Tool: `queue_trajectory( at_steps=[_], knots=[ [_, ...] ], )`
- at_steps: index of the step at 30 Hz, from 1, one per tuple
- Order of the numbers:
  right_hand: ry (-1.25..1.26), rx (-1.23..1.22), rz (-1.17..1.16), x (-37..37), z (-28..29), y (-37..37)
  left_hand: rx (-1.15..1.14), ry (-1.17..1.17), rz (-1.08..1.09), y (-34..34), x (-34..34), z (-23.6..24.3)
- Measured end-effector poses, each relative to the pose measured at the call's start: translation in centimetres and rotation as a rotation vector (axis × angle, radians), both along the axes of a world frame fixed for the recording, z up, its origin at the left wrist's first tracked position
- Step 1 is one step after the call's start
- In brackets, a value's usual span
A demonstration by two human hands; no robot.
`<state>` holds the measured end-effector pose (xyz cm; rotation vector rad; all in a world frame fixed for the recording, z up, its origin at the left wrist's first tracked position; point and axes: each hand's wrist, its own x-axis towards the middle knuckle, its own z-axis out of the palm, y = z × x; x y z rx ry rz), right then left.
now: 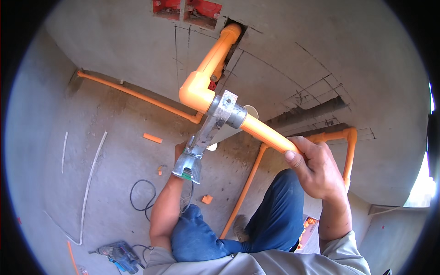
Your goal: The person connects orange plastic pipes using a heat fusion tool, inserting pipe ends into the heating element and then pressing them together to form joints within a wall structure.
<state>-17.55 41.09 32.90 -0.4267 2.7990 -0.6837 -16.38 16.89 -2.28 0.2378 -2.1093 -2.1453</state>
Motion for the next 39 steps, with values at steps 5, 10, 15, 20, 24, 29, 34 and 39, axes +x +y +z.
queue_trajectory(
  at_steps=[5,10,15,20,24,29,34,39],
  knots=[
    [-0.068,-0.016,0.011,-0.5,0.1,0.9,-0.170,-0.022,-0.032,-0.1,-0.2,1.1],
    [-0.035,0.041,0.015,-0.6,0.2,2.3,0.042,-0.093,-0.077,-0.6,0.1,0.2],
    [0.008,-0.150,-0.169,1.3,-0.3,3.5,-0.274,0.000,-0.051,-0.8,0.1,1.4],
    [0.138,-0.482,-0.179,-0.5,2.6,-2.3,-0.212,-0.026,-0.122,0.2,-0.1,0.3],
    [0.232,-0.101,0.119,-7.2,7.4,-10.4,0.891,-0.139,-0.164,-1.5,-0.4,-7.9],
    [0.253,0.170,0.393,-15.6,5.5,-13.3,0.418,0.000,-0.183,0.0,-1.3,-4.0],
    [0.073,0.478,0.548,-16.9,5.4,-15.7,0.055,0.110,-0.058,-0.6,-1.1,-4.6],
    [0.024,0.547,0.523,-17.1,5.2,-16.1,0.228,0.021,-0.190,-0.6,-0.9,-1.9]
  ],
)
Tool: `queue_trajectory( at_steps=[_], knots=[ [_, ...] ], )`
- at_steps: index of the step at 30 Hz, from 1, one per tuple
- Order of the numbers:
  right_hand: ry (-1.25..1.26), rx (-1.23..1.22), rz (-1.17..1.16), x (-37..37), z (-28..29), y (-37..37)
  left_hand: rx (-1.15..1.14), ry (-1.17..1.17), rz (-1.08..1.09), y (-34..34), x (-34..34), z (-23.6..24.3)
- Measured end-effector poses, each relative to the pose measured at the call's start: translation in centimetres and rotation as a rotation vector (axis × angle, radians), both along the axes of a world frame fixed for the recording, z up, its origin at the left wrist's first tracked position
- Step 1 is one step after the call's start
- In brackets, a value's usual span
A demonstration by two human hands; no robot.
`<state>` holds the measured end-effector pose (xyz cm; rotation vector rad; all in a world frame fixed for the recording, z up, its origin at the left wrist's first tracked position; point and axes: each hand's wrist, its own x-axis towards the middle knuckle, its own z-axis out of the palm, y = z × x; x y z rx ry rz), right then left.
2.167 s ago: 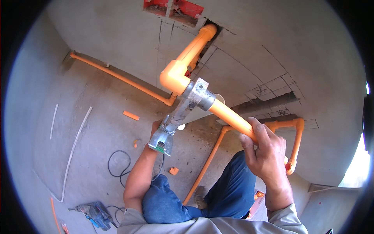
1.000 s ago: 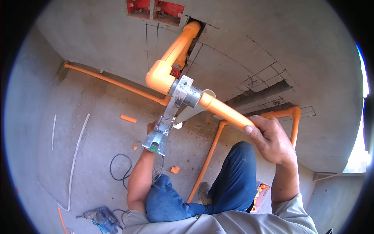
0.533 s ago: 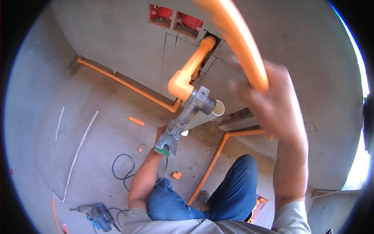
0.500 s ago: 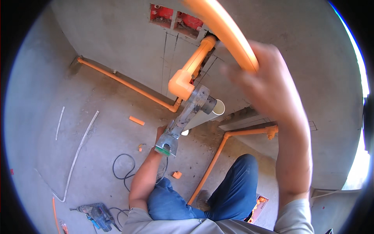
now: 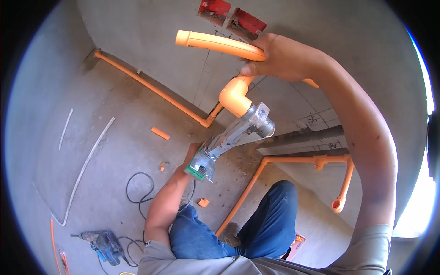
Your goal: The person connects orange plastic pipes using a heat fusion tool, inserting pipe ends into the heating element and then pressing them together to form joints within a wall structure.
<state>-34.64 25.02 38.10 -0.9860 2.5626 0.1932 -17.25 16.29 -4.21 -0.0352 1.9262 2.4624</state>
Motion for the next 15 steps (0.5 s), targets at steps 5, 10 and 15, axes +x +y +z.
queue_trajectory(
  at_steps=[5,10,15],
  knots=[
    [0.008,-0.042,0.105,-0.6,-0.3,0.7,0.020,0.025,0.022,0.5,0.1,0.1],
    [-0.005,-0.045,0.085,0.2,-0.1,0.7,-0.273,0.268,0.194,1.0,0.2,-1.1],
    [-0.003,-0.045,0.006,0.6,-0.3,0.4,0.058,0.086,0.072,1.6,0.5,-2.0]
  ],
)
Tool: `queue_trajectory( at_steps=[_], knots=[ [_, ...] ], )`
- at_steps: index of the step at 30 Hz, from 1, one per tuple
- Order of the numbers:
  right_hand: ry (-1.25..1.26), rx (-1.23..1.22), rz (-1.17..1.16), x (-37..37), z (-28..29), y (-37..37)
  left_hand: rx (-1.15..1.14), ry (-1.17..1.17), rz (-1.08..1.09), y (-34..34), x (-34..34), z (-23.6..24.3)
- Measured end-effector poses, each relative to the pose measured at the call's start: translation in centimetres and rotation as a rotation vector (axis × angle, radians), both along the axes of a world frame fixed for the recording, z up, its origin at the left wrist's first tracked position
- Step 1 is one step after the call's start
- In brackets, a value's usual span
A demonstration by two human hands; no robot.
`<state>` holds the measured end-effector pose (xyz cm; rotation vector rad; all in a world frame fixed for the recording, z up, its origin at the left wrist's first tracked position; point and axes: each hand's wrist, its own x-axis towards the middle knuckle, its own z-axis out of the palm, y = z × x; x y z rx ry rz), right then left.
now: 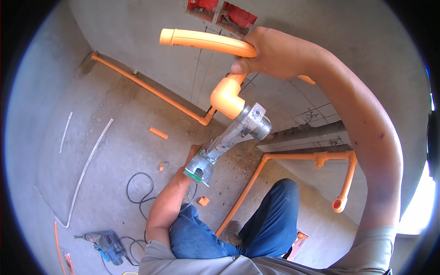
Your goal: The person connects orange plastic pipes using a heat fusion tool, inserting pipe ends into the heating element and then pressing them together to form joints within a wall structure.
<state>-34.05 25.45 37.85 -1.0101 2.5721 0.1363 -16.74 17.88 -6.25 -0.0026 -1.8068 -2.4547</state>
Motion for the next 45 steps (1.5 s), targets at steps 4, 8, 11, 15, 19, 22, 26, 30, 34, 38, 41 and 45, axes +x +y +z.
queue_trajectory(
  at_steps=[4,8,11,15,19,22,26,30,34,38,41,45],
  knots=[
    [0.040,-0.047,0.028,-0.7,-0.5,1.3,-0.202,-0.016,-0.064,-0.1,0.3,3.6],
    [0.039,-0.053,0.081,-0.5,-0.6,0.9,-0.159,-0.044,0.080,-0.1,0.7,4.0],
    [-0.019,-0.021,0.009,-0.4,-0.9,-0.4,-0.250,-0.018,0.073,-2.0,1.4,4.9],
    [-0.033,-0.097,-0.011,-1.0,-1.0,0.9,-0.368,0.056,-0.135,-1.1,0.3,5.4],
    [-0.032,-0.141,-0.031,-1.0,-1.3,1.4,-0.482,0.322,-0.032,-2.1,0.8,5.3],
    [-0.075,-0.179,-0.088,-1.1,-2.0,1.2,-0.573,0.301,-0.001,-2.6,1.3,4.3],
    [-0.104,-0.188,-0.054,-1.4,-2.1,1.3,-0.575,0.271,0.089,-2.1,1.4,2.7],
    [-0.111,-0.212,-0.048,-1.0,-1.9,1.4,-0.719,0.235,0.313,-1.9,1.3,3.6],
    [-0.072,-0.228,-0.042,-1.4,-1.8,1.0,-0.897,0.312,0.094,-3.0,1.4,3.9],
    [-0.073,-0.256,-0.059,-1.3,-2.2,1.4,-1.134,0.161,-0.002,-1.9,5.3,4.3],
    [-0.085,-0.255,-0.036,-1.1,-2.3,1.0,-1.115,-0.239,0.055,-4.8,9.6,0.3],
    [-0.012,-0.315,-0.015,-1.6,-2.2,2.2,-1.236,-0.386,0.340,-11.5,16.6,0.8]
  ],
)
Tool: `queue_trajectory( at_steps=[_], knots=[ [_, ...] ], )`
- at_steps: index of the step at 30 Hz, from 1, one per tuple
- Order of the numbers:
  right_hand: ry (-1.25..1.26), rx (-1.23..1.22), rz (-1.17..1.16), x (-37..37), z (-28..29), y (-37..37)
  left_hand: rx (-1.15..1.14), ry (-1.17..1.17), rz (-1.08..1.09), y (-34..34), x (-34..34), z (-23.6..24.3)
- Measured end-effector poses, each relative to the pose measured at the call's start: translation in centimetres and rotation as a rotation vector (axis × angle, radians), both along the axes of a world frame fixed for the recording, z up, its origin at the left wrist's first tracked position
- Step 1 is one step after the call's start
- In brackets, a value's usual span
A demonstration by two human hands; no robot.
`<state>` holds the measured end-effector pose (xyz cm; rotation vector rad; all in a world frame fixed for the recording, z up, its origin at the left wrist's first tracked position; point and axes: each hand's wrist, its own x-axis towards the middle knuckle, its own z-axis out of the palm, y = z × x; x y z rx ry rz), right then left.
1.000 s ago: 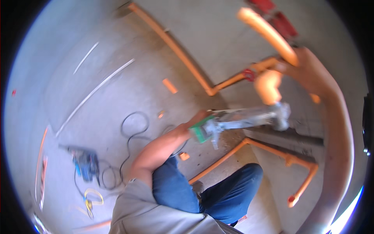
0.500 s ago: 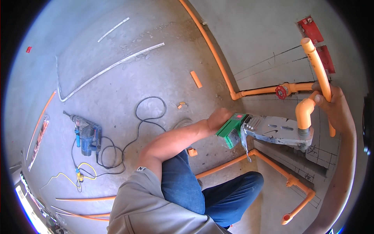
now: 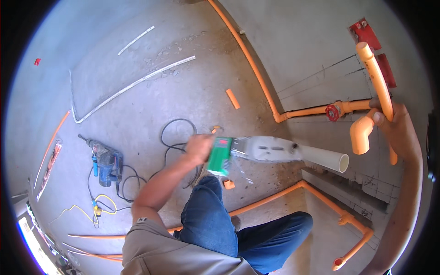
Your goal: The person connects orange plastic pipes using a heat fusion tool, inserting pipe ends into the heating element and then pressing them together to form joints within a wall structure.
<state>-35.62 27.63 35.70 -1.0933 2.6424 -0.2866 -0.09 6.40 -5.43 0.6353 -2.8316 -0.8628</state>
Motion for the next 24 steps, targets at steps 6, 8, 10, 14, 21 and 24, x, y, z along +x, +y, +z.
queue_trajectory(
  at_steps=[6,8,10,14,21,24],
  knots=[
    [-0.023,0.130,-0.083,0.6,0.3,-1.5,0.231,-0.032,0.247,-6.1,6.6,2.2],
    [-0.054,0.089,-0.066,0.4,0.1,-1.2,0.359,-0.118,0.184,-7.2,7.1,2.3],
    [-0.078,0.053,-0.049,0.1,-0.2,-1.1,0.416,-0.082,0.306,-7.8,7.0,-0.8],
    [-0.065,-0.001,-0.039,0.3,-0.5,-0.7,-0.032,-0.152,0.510,-9.9,3.2,-4.4],
    [-0.122,-0.045,-0.021,-0.1,-0.8,0.3,-0.291,-0.168,0.646,-11.4,-4.5,-8.0],
    [-0.058,0.016,0.097,0.2,-0.1,-0.8,-0.644,-0.058,0.615,-13.4,-0.5,-14.9]
  ],
)
